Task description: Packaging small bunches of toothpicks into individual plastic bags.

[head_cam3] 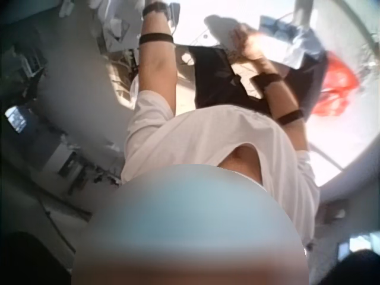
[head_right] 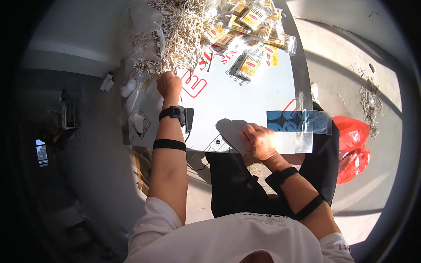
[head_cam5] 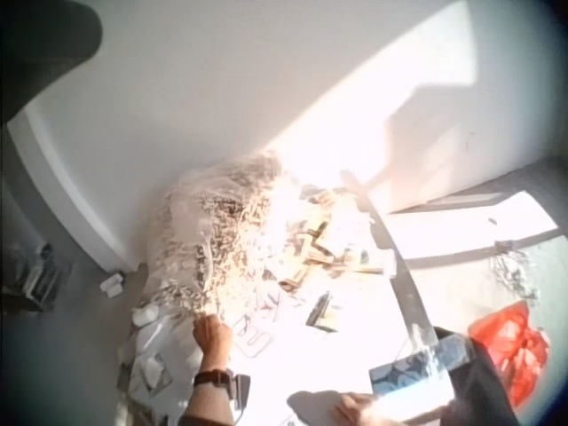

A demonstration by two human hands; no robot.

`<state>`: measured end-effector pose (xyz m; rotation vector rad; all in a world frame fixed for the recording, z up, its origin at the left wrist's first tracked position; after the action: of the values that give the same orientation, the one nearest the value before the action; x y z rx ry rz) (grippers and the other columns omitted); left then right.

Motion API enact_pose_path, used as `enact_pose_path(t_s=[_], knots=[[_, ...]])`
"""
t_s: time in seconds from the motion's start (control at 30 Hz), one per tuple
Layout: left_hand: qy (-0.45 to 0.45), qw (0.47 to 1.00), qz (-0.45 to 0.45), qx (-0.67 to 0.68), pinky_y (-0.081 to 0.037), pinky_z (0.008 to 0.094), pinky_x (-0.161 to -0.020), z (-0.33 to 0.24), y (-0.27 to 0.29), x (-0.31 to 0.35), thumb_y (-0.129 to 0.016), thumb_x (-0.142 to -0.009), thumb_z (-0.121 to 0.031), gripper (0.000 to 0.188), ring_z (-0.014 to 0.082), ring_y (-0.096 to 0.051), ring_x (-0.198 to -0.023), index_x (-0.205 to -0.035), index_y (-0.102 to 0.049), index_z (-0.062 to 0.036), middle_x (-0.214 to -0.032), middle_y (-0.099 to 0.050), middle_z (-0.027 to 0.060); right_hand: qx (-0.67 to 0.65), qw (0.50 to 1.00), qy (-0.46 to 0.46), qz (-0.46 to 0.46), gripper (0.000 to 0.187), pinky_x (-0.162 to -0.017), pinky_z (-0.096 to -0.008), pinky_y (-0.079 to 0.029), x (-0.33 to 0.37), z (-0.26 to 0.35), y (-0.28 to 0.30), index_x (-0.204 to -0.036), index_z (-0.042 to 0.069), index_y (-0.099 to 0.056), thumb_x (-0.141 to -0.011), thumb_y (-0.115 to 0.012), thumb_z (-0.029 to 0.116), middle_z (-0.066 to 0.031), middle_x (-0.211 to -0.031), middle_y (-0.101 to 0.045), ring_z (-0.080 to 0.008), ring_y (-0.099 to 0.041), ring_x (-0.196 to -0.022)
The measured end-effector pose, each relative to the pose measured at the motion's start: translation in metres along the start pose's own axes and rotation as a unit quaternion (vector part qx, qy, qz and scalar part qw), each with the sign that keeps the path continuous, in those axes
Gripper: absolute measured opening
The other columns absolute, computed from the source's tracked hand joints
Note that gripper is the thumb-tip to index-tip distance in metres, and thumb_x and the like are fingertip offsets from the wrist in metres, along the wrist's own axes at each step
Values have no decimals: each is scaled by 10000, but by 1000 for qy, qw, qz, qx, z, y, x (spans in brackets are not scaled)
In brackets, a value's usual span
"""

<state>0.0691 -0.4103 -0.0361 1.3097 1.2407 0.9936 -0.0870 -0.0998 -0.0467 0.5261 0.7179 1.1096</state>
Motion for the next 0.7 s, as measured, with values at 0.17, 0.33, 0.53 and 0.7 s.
enact_pose_path(t_s=[0.17, 0.33, 0.53, 0.7], knots=[[-67, 995, 55, 40, -495, 416, -796, -25, 1, 21, -613, -797, -170, 180, 333, -624, -907, -844, -686, -12, -891, -682, 172, -23, 1000, -1, 5, 151, -522, -372, -490, 3, -7, -1, -785, 94, -522, -816, -654, 162, -67, -715, -590, -278, -622, -630], [-163, 936, 232, 211, -486, 376, -653, -67, -18, 86, -700, -740, -143, 120, 305, -637, -680, -772, -674, -30, -736, -647, 173, -65, 998, 1, -15, 142, -526, -388, -484, 1, -7, 2, -813, 83, -525, -824, -650, 149, -74, -716, -581, -297, -617, -637], [-202, 913, 298, 191, -490, 359, -631, -109, -26, 123, -699, -687, -99, 88, 253, -641, -652, -743, -676, -35, -658, -635, 131, -165, 985, -40, -41, 128, -571, -403, -481, 3, -16, 5, -808, 67, -545, -808, -662, 118, -94, -740, -594, -324, -610, -669], [-239, 905, 258, 239, -403, 259, -516, -120, -24, 113, -677, -705, -22, 42, 80, -499, -544, -735, -650, -9, -581, -576, 16, -186, 980, -60, -28, 156, -565, -396, -488, 6, -19, 8, -848, 61, -539, -787, -675, 108, -97, -789, -574, -313, -611, -677]])
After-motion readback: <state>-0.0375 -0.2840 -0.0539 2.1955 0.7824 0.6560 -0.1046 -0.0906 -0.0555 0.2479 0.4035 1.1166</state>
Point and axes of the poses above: each hand's wrist, its own x-axis away from the middle knuckle, its own y-axis out of the back of the hand, z = x × y, the point moved 6 cm from there along -x, towards the middle knuckle
